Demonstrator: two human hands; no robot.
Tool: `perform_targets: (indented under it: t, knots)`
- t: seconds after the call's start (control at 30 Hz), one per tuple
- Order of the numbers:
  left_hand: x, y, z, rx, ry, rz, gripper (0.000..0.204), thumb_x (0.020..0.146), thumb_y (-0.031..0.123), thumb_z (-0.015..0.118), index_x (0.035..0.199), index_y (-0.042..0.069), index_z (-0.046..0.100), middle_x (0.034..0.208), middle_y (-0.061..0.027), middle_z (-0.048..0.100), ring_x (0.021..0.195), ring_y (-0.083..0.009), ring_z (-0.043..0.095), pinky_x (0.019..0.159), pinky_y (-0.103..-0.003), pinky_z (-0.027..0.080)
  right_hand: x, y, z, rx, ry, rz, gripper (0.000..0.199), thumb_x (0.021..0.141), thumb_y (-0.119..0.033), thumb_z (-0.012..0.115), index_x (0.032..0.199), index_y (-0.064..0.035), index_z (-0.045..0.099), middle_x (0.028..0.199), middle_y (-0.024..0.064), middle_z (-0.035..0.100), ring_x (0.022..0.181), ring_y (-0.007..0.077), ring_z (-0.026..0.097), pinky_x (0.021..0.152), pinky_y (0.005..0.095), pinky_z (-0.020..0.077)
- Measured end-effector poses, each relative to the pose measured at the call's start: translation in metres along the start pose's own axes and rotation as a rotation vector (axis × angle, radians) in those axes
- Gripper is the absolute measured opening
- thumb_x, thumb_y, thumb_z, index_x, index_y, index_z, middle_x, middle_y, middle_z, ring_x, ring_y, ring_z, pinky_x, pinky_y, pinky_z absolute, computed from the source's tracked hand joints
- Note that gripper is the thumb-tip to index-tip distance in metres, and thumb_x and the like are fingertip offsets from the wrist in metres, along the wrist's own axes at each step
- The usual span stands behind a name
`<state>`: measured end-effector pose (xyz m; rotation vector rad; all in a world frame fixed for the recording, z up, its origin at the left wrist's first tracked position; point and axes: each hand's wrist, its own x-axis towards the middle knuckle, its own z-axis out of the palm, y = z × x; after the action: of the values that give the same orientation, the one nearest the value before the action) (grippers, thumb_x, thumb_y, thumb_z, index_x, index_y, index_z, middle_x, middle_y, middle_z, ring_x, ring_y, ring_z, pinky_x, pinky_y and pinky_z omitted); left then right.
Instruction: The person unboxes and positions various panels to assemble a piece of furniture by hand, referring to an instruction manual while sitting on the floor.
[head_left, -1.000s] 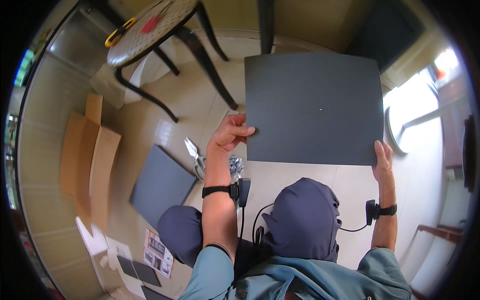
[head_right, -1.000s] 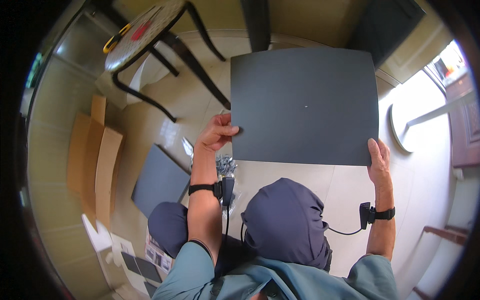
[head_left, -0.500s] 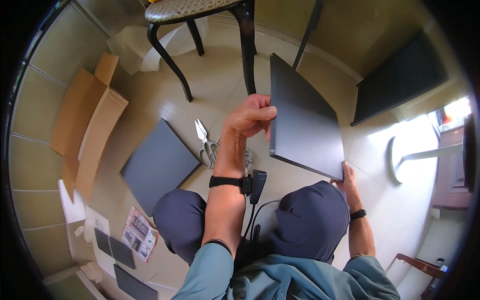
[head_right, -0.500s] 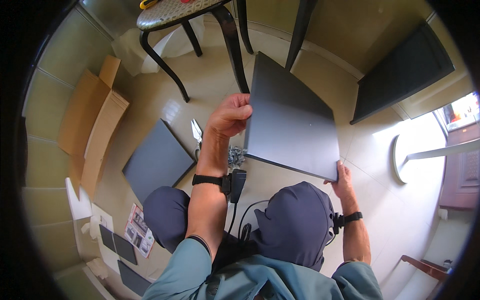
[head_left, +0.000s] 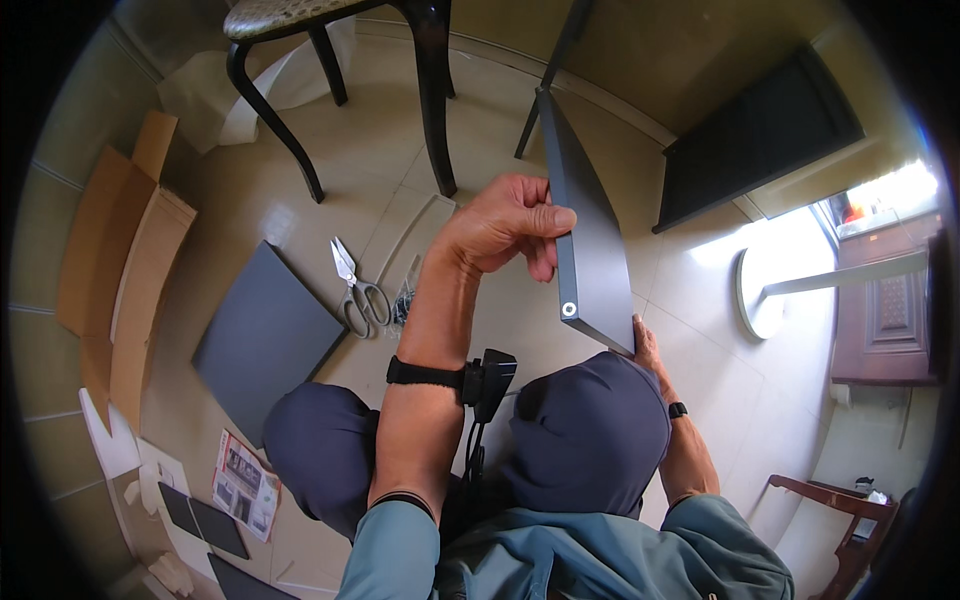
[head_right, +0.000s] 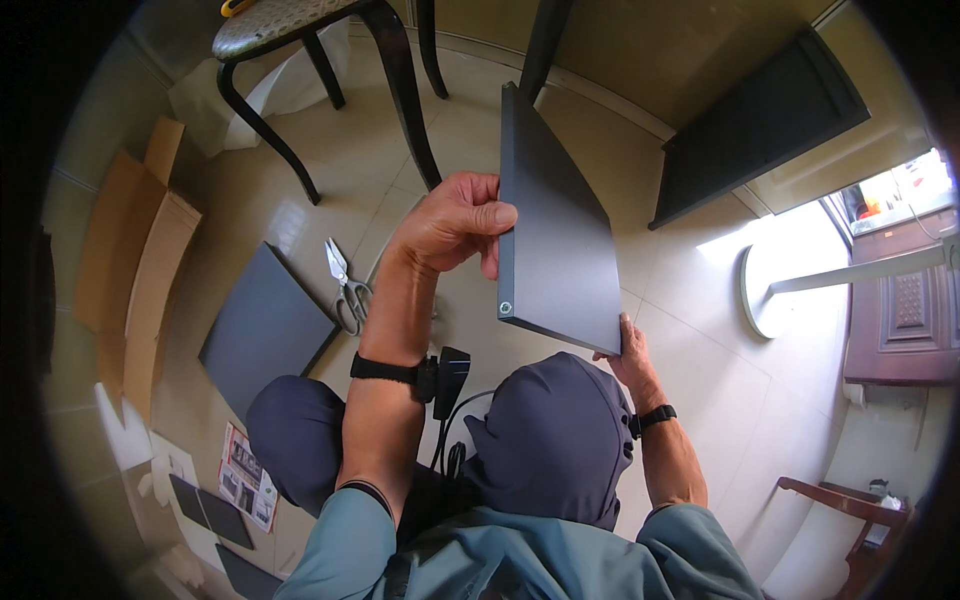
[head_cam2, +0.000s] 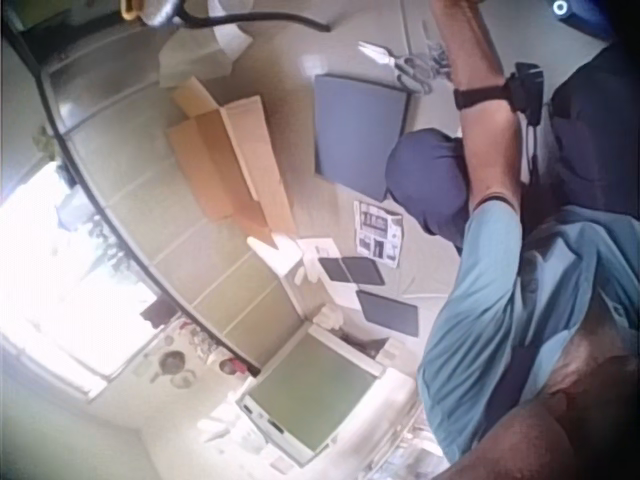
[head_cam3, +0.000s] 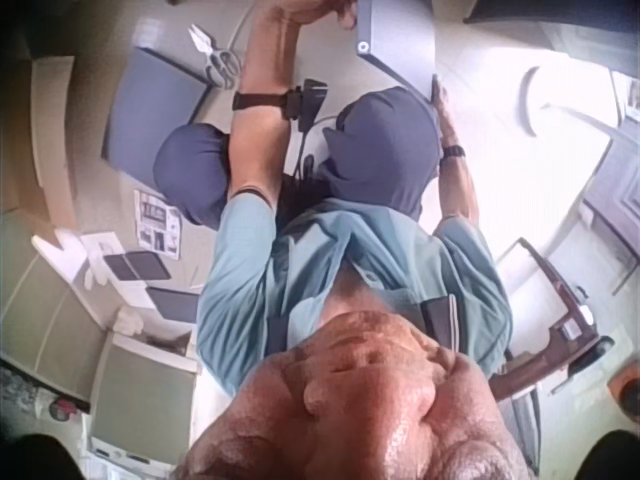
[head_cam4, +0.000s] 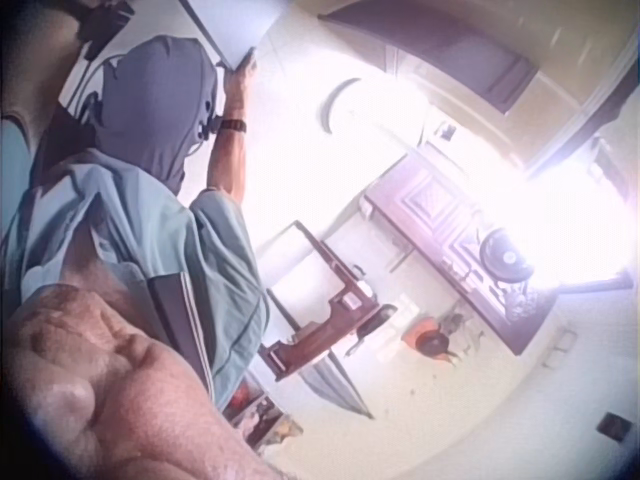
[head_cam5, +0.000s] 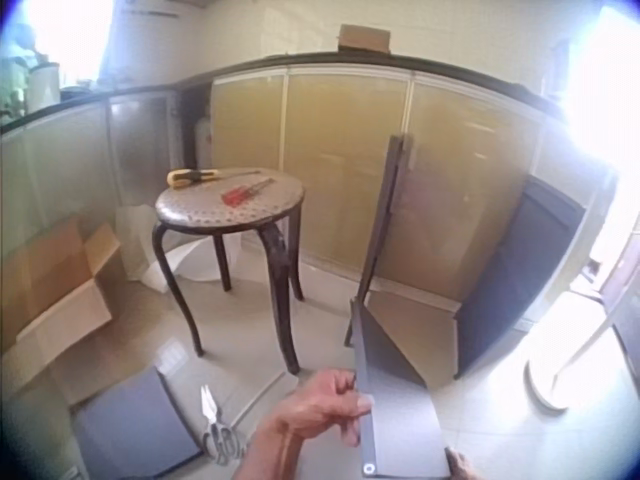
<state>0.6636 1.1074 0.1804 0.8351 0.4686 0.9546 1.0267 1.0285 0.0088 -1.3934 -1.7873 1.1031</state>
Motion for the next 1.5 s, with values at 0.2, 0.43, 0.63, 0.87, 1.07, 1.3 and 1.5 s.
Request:
perform_targets:
  t: [0.2, 0.43, 0.63, 0.87, 1.07, 1.3, 1.5]
  knots:
    - [0.010, -0.001, 0.010, -0.013, 0.000, 0.013, 0.024, 0.084, 0.018, 0.074, 0.083, -0.003, 0.062, 0.065, -0.0142, 0.067, 0.048, -0.0206, 0.065, 0.042, -0.027, 0.054, 0.007, -0.003, 0.003, 0.178, -0.022, 0.136, 0.055, 0.097, -0.051, 0.050, 0.100, 0.0035, 0.057, 0.074, 0.0120, 0.061, 0.059, 0.0227, 0.061, 0.056, 0.0377, 0.0533]
    - [0.021, 0.008, 0.035, 0.071, 0.002, 0.016, 0.028, 0.083, 0.018, 0.075, 0.083, -0.005, 0.061, 0.063, -0.0149, 0.065, 0.045, -0.0204, 0.063, 0.043, -0.027, 0.054, 0.021, 0.003, 0.005, 0.707, -0.073, 0.429, 0.056, 0.097, -0.052, 0.049, 0.101, 0.0040, 0.055, 0.074, 0.0136, 0.062, 0.062, 0.0231, 0.064, 0.058, 0.0366, 0.0563]
    - [0.019, -0.008, -0.023, 0.079, 0.262, 0.068, 0.018, 0.074, 0.012, 0.072, 0.083, 0.000, 0.061, 0.075, -0.0068, 0.065, 0.066, -0.0165, 0.067, 0.050, -0.025, 0.052, 0.026, 0.000, -0.054, 0.852, 0.125, 0.491, 0.043, 0.096, -0.040, 0.055, 0.103, 0.0019, 0.059, 0.082, 0.0088, 0.063, 0.070, 0.0199, 0.063, 0.059, 0.0343, 0.0516]
    - [0.024, -0.038, -0.036, 0.017, 0.429, -0.151, 0.034, 0.077, 0.001, 0.061, 0.110, -0.009, 0.061, 0.099, -0.0132, 0.068, 0.088, -0.0234, 0.068, 0.082, -0.033, 0.054, 0.042, -0.084, -0.179, 1.106, 0.249, 0.392, 0.025, 0.090, -0.025, 0.065, 0.094, -0.0005, 0.063, 0.083, 0.0063, 0.064, 0.073, 0.0153, 0.063, 0.069, 0.0292, 0.0531]
    - [0.030, -0.081, -0.062, 0.054, 0.413, -0.276, 0.045, 0.084, 0.002, 0.058, 0.126, -0.011, 0.051, 0.116, -0.0189, 0.064, 0.107, -0.0302, 0.063, 0.098, -0.040, 0.047, 0.065, -0.129, -0.212, 1.144, -0.063, 0.242, 0.028, 0.090, -0.032, 0.068, 0.094, -0.0041, 0.065, 0.086, 0.0036, 0.067, 0.073, 0.0104, 0.064, 0.066, 0.0279, 0.0542]
    - [0.035, -0.125, -0.076, -0.188, 0.308, -0.332, 0.044, 0.087, 0.002, 0.051, 0.129, -0.010, 0.049, 0.117, -0.0174, 0.063, 0.105, -0.0313, 0.062, 0.097, -0.041, 0.048, 0.084, -0.199, -0.191, 1.264, -0.149, 0.194, 0.029, 0.092, -0.033, 0.066, 0.094, -0.0039, 0.065, 0.077, 0.0058, 0.068, 0.061, 0.0141, 0.065, 0.053, 0.0270, 0.0540]
    - [0.041, -0.119, -0.049, -0.223, 0.148, -0.127, 0.042, 0.089, 0.008, 0.053, 0.128, -0.007, 0.051, 0.119, -0.0168, 0.062, 0.106, -0.0293, 0.063, 0.094, -0.041, 0.051, 0.088, -0.231, -0.199, 1.107, -0.181, 0.134, 0.033, 0.092, -0.032, 0.067, 0.097, 0.0002, 0.063, 0.080, 0.0068, 0.067, 0.060, 0.0133, 0.065, 0.051, 0.0260, 0.0539]
